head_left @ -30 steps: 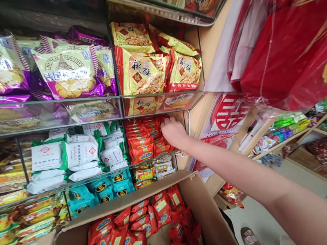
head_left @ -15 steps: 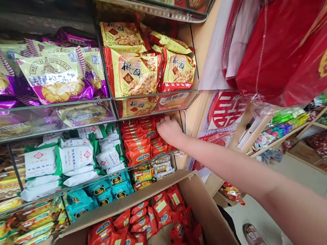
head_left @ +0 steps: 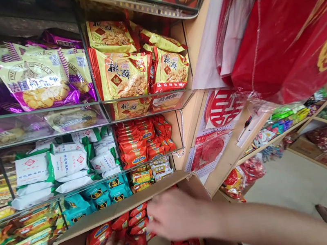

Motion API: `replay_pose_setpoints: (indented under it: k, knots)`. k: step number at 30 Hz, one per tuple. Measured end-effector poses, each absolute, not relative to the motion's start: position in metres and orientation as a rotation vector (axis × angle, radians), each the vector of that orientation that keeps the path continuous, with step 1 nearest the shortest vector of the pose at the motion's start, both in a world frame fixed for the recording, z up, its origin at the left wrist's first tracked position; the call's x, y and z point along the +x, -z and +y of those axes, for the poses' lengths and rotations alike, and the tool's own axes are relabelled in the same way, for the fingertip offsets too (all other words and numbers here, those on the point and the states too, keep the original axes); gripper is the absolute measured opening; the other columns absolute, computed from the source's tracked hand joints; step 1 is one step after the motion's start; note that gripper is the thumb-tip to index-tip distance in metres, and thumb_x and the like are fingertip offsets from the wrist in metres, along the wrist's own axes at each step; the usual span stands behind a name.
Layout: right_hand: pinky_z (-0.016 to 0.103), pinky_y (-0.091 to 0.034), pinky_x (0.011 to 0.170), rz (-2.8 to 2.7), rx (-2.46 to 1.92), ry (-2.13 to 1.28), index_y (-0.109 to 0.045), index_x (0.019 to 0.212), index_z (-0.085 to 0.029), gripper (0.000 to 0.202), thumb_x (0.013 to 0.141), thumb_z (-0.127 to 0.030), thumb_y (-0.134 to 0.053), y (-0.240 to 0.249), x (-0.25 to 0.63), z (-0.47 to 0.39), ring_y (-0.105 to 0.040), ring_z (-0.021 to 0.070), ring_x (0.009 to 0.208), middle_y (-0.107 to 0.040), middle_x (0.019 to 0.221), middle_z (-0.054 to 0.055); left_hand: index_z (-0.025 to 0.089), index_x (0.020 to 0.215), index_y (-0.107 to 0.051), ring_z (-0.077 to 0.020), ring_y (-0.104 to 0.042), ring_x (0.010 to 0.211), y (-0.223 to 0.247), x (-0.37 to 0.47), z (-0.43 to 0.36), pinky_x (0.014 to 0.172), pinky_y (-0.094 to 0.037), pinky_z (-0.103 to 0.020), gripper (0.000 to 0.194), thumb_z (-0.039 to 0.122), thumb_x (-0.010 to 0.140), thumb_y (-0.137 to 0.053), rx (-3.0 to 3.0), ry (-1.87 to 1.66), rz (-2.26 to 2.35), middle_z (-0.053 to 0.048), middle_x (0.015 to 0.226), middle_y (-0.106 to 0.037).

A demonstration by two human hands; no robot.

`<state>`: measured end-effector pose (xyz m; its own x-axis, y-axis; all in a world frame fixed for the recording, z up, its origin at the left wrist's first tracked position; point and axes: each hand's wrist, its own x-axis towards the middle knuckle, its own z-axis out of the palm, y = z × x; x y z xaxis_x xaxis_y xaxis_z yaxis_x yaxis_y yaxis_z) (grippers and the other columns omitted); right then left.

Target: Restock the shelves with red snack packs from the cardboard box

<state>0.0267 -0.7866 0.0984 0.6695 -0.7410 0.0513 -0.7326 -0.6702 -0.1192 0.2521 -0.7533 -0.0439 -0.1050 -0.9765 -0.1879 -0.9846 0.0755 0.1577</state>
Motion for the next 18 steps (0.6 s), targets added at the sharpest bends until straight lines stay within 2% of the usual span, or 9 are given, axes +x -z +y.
replay_pose_setpoints:
  k: [2, 5, 7, 10, 13, 16, 18]
  knots:
    - [0.032, -0.048, 0.058, 1.159, -2.631, -0.065, -0.064, 0.085, -0.012, 0.032, 0.070, -0.040, -0.060, -0.050, 0.036, -0.771, -0.059, 0.0242, 0.070, -0.064, 0.079, 0.012, 0.014, 0.128, -0.042, -0.0336, -0.046, 0.112, 0.049, 0.251, -0.757, 0.085, -0.040, -0.046, 0.050, 0.016, 0.079, -0.030, -2.025, -0.337, 2.262, -0.018, 0.134, -0.039]
    - [0.033, -0.049, 0.070, 1.342, -2.381, -0.110, -0.062, 0.097, -0.012, 0.041, 0.062, -0.032, -0.068, 0.010, 0.048, -0.769, -0.058, 0.0265, 0.086, -0.060, 0.100, 0.014, 0.007, 0.129, -0.037, -0.0326, -0.053, 0.101, 0.058, 0.247, -0.760, 0.084, -0.039, -0.047, 0.050, 0.015, 0.080, -0.027, -2.176, -0.510, 2.331, -0.023, 0.125, -0.038]
    - [0.034, -0.048, 0.075, 1.486, -2.240, -0.010, -0.060, 0.099, -0.014, 0.038, 0.064, -0.027, -0.065, 0.032, 0.056, -0.773, -0.056, 0.0264, 0.093, -0.057, 0.107, 0.013, 0.005, 0.122, -0.044, -0.0312, -0.053, 0.098, 0.062, 0.247, -0.762, 0.085, -0.038, -0.045, 0.046, 0.018, 0.080, -0.031, -2.259, -0.713, 2.356, -0.022, 0.117, -0.042]
    - [0.037, -0.045, 0.083, 1.589, -2.154, 0.138, -0.060, 0.097, -0.012, 0.027, 0.072, -0.023, -0.057, 0.044, 0.064, -0.774, -0.051, 0.0279, 0.101, -0.053, 0.109, 0.014, 0.013, 0.096, -0.058, -0.0271, -0.056, 0.093, 0.062, 0.252, -0.765, 0.083, -0.040, -0.037, 0.027, 0.017, 0.073, -0.044, -2.257, -0.933, 2.345, -0.013, 0.099, -0.056]
    - [0.037, -0.041, 0.088, 1.605, -2.090, 0.309, -0.059, 0.097, -0.012, 0.030, 0.076, -0.032, -0.055, 0.047, 0.066, -0.769, -0.049, 0.0269, 0.104, -0.054, 0.106, 0.014, 0.020, 0.078, -0.056, -0.0240, -0.059, 0.079, 0.054, 0.257, -0.763, 0.076, -0.043, -0.035, 0.012, 0.025, 0.067, -0.056, -2.338, -1.189, 2.288, -0.005, 0.080, -0.061]
    - [0.036, -0.044, 0.083, 1.478, -1.791, 0.571, -0.057, 0.099, -0.014, 0.035, 0.079, -0.042, -0.051, 0.050, 0.067, -0.765, -0.054, 0.0230, 0.096, -0.059, 0.099, 0.011, 0.020, 0.082, -0.050, -0.0217, -0.060, 0.077, 0.041, 0.250, -0.756, 0.072, -0.046, -0.032, 0.029, 0.041, 0.065, -0.060, -2.521, -1.490, 2.196, -0.003, 0.078, -0.060]
    - [0.032, -0.050, 0.068, 1.314, -1.424, 0.722, -0.053, 0.100, -0.016, 0.037, 0.083, -0.047, -0.042, 0.048, 0.070, -0.762, -0.060, 0.0184, 0.081, -0.060, 0.093, 0.008, 0.021, 0.087, -0.046, -0.0194, -0.060, 0.081, 0.029, 0.236, -0.748, 0.072, -0.048, -0.030, 0.038, 0.049, 0.065, -0.059, -2.610, -1.699, 2.140, -0.002, 0.084, -0.059]
